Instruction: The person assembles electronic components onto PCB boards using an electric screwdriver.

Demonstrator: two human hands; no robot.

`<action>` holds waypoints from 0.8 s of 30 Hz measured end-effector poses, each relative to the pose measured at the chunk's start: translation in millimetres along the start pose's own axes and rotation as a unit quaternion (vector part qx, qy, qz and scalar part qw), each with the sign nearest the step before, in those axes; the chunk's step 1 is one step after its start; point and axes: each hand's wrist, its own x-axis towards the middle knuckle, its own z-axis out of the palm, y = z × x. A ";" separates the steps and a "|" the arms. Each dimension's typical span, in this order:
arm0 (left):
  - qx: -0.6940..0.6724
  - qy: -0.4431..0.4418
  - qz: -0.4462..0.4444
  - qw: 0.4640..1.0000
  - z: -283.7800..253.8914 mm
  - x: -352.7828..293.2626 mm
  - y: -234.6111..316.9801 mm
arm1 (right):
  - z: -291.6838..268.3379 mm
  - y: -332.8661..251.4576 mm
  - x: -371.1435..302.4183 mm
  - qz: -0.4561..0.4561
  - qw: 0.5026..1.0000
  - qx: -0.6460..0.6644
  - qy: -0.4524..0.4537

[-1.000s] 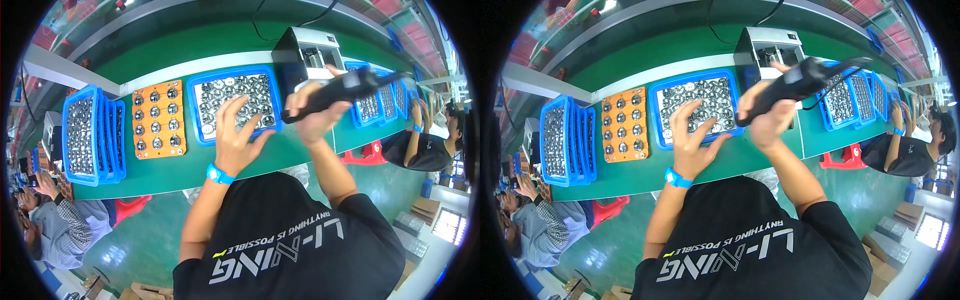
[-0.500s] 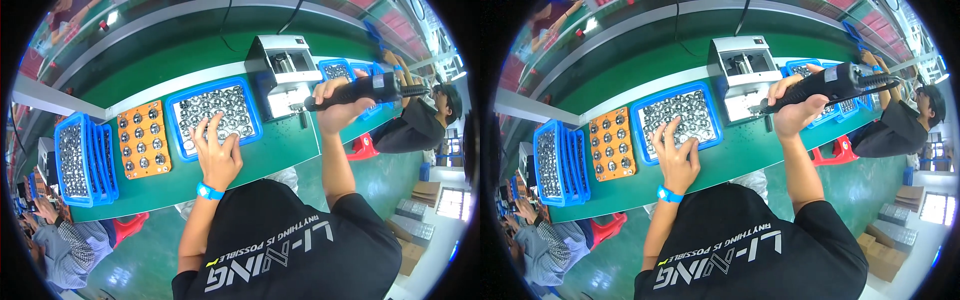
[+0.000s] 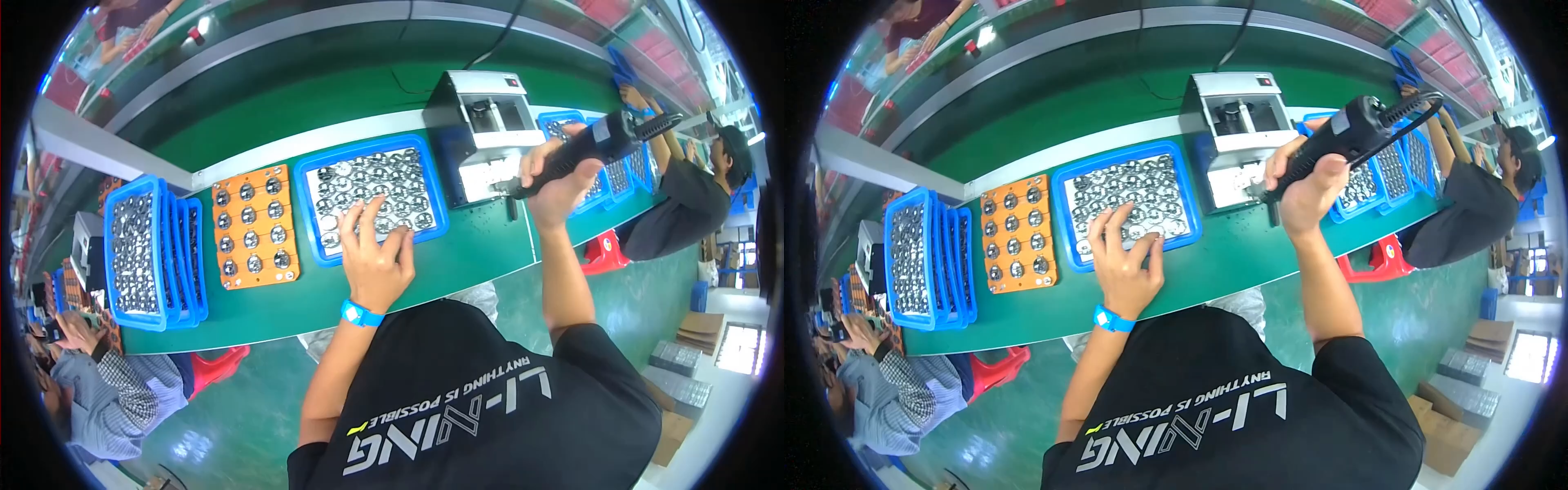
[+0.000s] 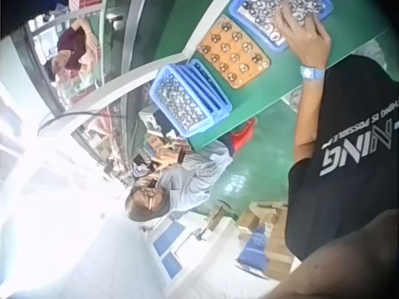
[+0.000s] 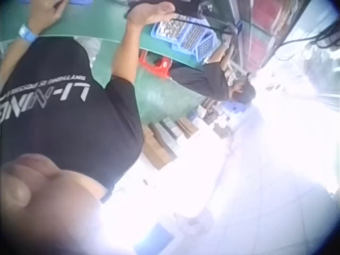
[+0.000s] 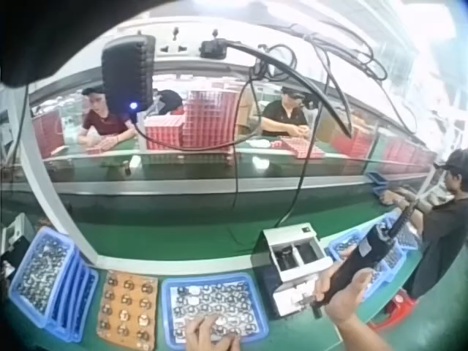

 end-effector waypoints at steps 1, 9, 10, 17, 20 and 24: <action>-0.010 0.004 0.002 1.000 2.7 0.2 0.5 | 0.7 -1.8 -2.2 0.013 1.000 0.010 0.007; -0.017 0.002 -0.027 0.999 -1.2 -1.0 1.9 | 84.0 15.2 -58.4 0.050 0.984 0.171 -0.021; -0.014 -0.001 -0.030 0.999 -2.1 0.4 0.6 | 89.7 27.6 -63.0 0.030 0.989 0.140 -0.047; -0.026 0.000 -0.035 0.999 -2.1 -3.0 -2.2 | 96.1 47.5 -74.4 0.040 0.991 0.116 -0.049; -0.025 -0.004 -0.039 0.999 -2.1 -3.3 -2.7 | 96.2 53.2 -76.0 0.023 0.993 0.094 -0.061; -0.027 0.002 -0.036 0.999 -2.2 -3.9 -3.8 | 96.0 53.7 -80.3 0.016 0.994 0.092 -0.065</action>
